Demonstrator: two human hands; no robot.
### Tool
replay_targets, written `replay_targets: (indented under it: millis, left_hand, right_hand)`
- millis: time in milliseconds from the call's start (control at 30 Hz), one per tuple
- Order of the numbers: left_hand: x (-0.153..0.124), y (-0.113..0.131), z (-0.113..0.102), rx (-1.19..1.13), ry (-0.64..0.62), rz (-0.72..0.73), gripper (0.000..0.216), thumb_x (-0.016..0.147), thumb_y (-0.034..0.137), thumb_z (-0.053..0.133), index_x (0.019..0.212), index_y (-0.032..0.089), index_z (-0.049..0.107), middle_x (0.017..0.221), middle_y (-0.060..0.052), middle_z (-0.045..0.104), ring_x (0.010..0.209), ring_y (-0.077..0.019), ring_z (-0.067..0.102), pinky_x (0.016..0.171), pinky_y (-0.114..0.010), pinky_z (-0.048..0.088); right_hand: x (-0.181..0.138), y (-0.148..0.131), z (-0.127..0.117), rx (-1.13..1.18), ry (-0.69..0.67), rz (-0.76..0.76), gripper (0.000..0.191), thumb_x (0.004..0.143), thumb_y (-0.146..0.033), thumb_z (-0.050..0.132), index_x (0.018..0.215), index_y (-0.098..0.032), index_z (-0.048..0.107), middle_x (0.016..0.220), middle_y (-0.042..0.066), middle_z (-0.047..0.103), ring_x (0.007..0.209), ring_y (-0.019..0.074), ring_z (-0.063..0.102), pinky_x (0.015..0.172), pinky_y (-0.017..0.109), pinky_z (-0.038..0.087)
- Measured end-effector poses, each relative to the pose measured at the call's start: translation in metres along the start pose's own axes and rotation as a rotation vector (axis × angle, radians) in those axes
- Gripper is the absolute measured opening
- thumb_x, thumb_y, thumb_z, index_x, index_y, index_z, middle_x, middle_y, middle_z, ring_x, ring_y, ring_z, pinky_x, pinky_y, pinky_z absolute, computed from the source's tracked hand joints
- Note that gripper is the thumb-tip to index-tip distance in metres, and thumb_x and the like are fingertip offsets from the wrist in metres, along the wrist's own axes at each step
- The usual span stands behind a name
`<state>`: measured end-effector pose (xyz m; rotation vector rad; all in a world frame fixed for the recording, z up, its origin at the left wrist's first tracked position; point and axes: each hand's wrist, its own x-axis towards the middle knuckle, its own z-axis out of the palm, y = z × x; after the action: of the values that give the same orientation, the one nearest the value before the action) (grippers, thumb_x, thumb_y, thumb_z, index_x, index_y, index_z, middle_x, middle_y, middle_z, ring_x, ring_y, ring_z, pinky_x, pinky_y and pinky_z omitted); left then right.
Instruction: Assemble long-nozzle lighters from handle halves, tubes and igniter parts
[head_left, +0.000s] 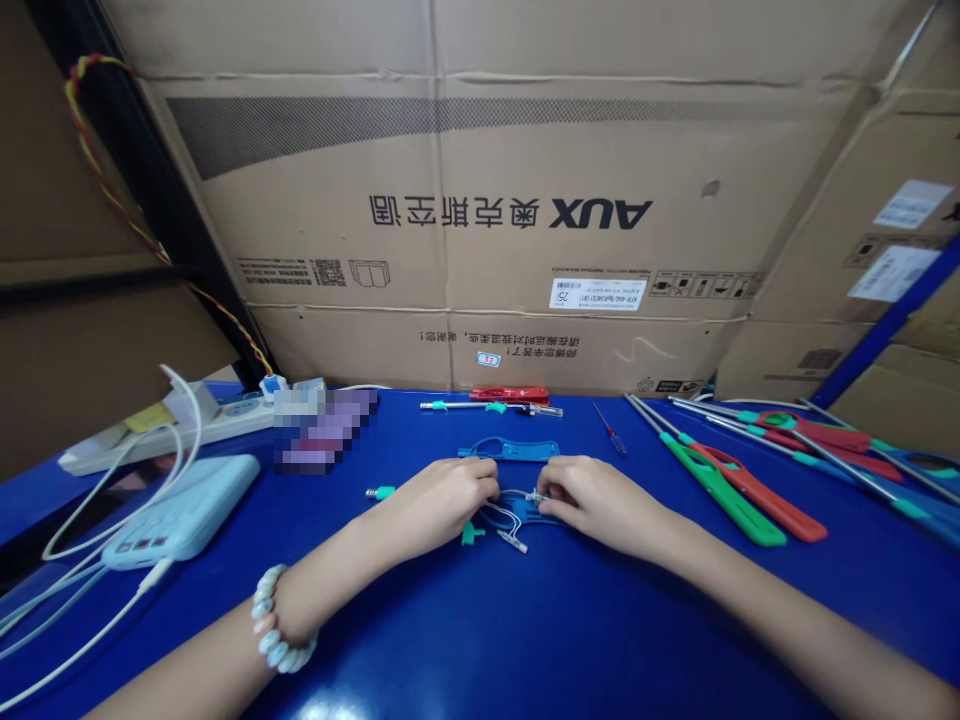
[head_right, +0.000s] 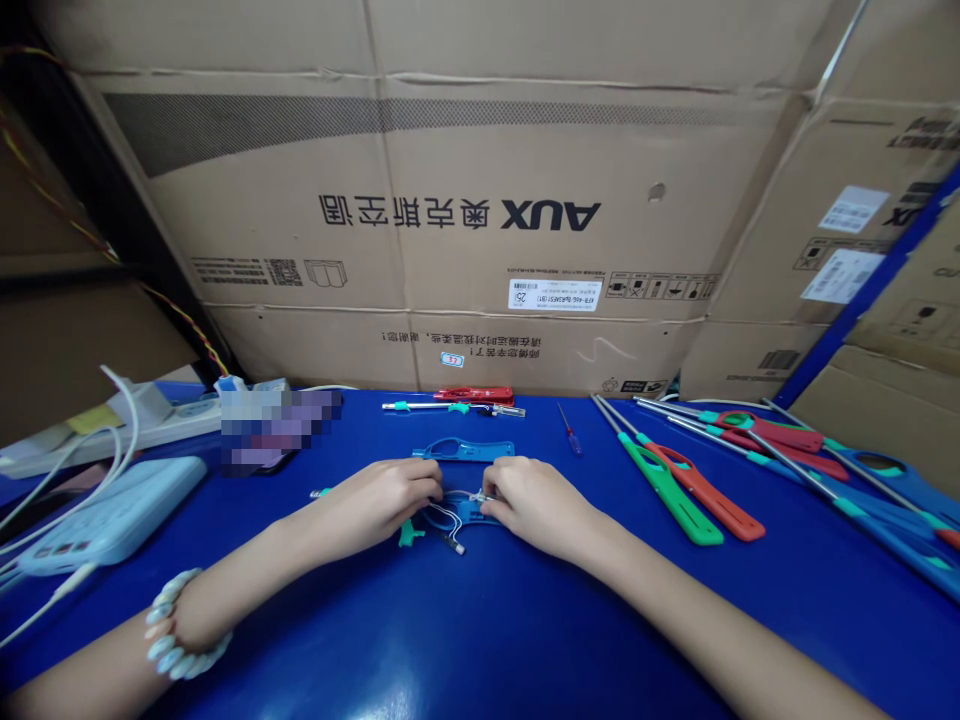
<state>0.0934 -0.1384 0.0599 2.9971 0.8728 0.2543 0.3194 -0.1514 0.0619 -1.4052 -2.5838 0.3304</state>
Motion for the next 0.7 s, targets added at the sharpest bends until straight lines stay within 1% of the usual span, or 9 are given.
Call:
replay_targets:
  millis: [133,333,700]
  left_hand:
    - [0.0,-0.001,0.0012,-0.007,-0.008,0.004,0.022,0.091,0.006,0.044,0.089,0.015,0.064,0.091,-0.005,0.061,0.083,-0.0185,0.061,0.075,-0.028,0.047]
    - [0.0003,-0.0002,0.0002,-0.01,-0.011,0.008,0.023,0.091,0.006,0.044,0.088,0.015,0.065,0.091,-0.006,0.062,0.084,-0.019,0.061,0.076,-0.029,0.047]
    - [-0.0005,-0.0017,-0.0008,-0.028,-0.023,-0.005,0.024,0.089,0.003,0.044,0.091,0.015,0.065,0.091,-0.006,0.063,0.086,-0.0188,0.062,0.078,-0.027,0.048]
  right_hand:
    - [-0.0002,0.0001,-0.0006,-0.022,0.018,-0.016,0.003,0.084,-0.021,0.061,0.084,-0.019,0.061,0.079,0.001,0.062,0.069,0.0147,0.057,0.059,0.024,0.036]
    - [-0.0019,0.0001,0.0005,-0.127,0.043,-0.045,0.004,0.086,-0.024,0.06,0.086,-0.02,0.062,0.088,0.002,0.061,0.075,0.0172,0.059,0.062,0.026,0.038]
    - [-0.0022,0.0006,0.0019,-0.195,0.03,-0.055,0.004,0.086,-0.023,0.06,0.086,-0.02,0.061,0.087,0.003,0.062,0.077,0.0187,0.06,0.061,0.026,0.037]
